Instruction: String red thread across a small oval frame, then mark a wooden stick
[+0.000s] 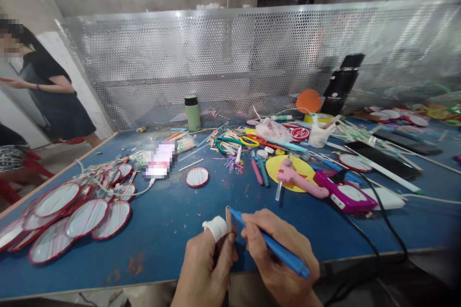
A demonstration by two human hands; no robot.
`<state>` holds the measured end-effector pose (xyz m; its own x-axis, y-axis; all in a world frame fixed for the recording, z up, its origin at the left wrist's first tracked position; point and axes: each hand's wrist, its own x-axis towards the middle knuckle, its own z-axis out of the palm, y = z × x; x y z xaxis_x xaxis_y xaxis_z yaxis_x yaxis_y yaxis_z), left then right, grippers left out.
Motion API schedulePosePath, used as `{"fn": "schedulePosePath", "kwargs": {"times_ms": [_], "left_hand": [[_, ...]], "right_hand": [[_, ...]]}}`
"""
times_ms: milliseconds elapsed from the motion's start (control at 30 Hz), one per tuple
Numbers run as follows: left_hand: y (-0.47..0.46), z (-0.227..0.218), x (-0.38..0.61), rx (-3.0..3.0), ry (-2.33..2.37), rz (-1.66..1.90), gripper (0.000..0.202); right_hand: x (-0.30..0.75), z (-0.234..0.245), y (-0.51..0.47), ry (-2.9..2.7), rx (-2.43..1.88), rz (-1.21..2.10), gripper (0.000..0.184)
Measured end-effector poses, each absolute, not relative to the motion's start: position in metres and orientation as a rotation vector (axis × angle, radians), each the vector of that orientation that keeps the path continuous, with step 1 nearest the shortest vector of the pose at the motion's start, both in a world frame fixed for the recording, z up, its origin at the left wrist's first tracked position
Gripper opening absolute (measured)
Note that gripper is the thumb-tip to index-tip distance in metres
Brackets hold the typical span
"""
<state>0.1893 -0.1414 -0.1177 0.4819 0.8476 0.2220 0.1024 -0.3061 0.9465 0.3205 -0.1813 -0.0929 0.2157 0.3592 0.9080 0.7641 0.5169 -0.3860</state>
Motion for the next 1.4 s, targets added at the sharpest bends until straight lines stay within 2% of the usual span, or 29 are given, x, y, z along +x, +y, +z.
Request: {"fn": "schedulePosePath", "kwargs": {"times_ms": [1200,1400], "left_hand": [[-0.1400,-0.1195,0.1890,1.740,0.788,0.921,0.030],[-0.1402,-0.1224,0.1885,1.733,0.804,0.925,0.030]], "right_hand": [[0.3197,-0.0942,-0.1807,-1.387,-1.072,-0.373,0.014],[0.3214,-0.0995,-0.1819,-1.345,-1.110,-0.455,0.013]]}}
